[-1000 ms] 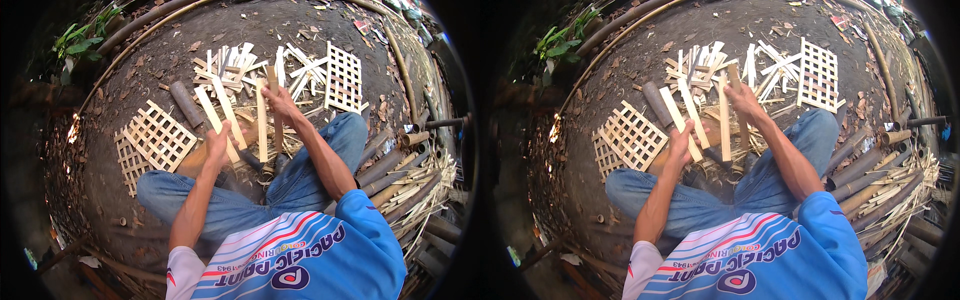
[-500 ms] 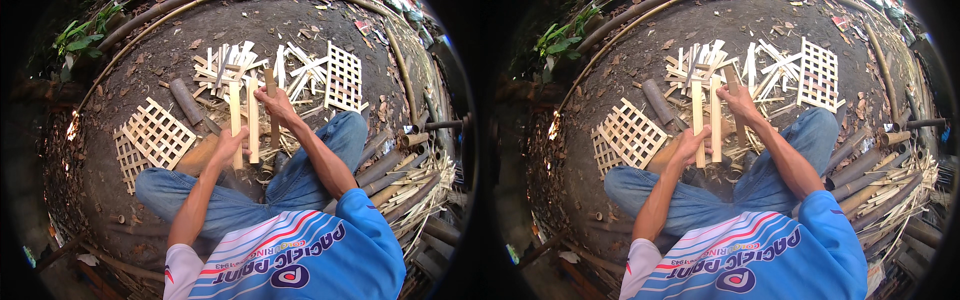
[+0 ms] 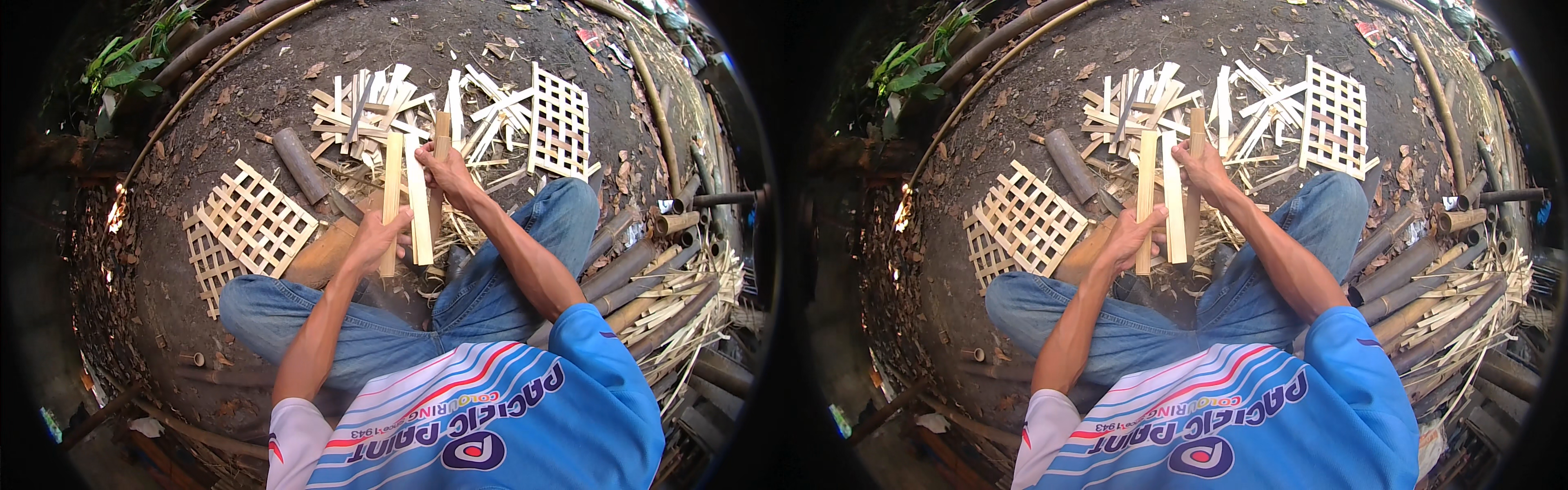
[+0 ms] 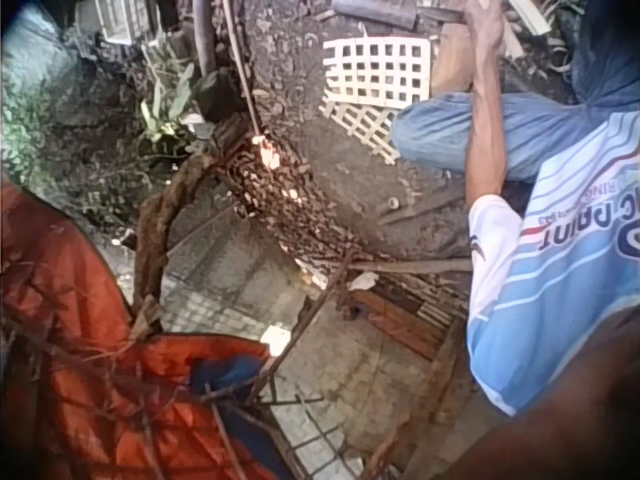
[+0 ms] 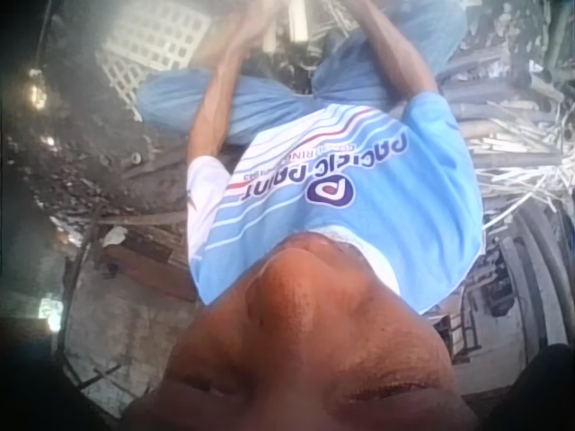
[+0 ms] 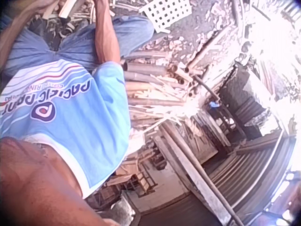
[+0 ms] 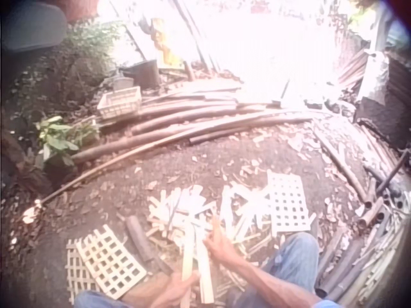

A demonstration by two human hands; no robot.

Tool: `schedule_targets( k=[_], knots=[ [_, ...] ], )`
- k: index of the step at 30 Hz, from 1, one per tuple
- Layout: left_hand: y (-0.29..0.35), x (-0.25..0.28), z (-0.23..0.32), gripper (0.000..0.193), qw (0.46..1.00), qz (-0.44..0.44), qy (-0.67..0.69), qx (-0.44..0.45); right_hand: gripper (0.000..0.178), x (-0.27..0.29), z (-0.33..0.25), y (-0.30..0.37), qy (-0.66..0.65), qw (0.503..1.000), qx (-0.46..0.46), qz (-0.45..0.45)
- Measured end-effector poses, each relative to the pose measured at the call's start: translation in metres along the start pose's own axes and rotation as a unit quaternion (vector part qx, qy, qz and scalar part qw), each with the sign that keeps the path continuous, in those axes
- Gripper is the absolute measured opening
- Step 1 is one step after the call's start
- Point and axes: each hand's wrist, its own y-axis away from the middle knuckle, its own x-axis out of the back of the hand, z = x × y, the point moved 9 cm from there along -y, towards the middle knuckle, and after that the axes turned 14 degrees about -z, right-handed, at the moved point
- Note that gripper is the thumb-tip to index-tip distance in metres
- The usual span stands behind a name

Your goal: The person sits on the ground and uses a knife to split bamboo strips and weave them into a lattice pattern. They repeatedly cut and interlace the strips to form a flat woven mat.

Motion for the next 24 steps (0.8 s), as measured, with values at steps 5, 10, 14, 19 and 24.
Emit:
schedule_targets(
  k=[5, 10, 14, 19, 24],
  knots=[
    [-0.002, -0.007, 0.001, 0.048, 0.998, -0.047, 0.049, 0.005, 0.023, 0.003, 0.004, -0.004, -0.05, 0.999, 0.008, 0.0],
    [0.0, -0.019, 0.007, 0.056, 0.992, -0.097, 0.086, 0.004, 0.038, 0.001, 0.008, -0.002, -0.056, 0.998, -0.007, -0.014],
    [-0.004, -0.011, 0.0, 0.064, 0.988, -0.08, 0.135, 0.004, 0.038, -0.01, 0.006, 0.0, -0.071, 0.996, -0.005, -0.048],
    [-0.006, -0.008, 0.002, 0.069, 0.993, -0.034, 0.105, -0.033, 0.039, -0.026, -0.001, 0.004, -0.055, 0.994, -0.008, -0.093],
    [-0.003, -0.016, 0.004, 0.071, 0.993, -0.065, 0.091, -0.027, 0.041, -0.022, 0.0, 0.007, -0.033, 0.997, -0.026, -0.067]
  ],
)
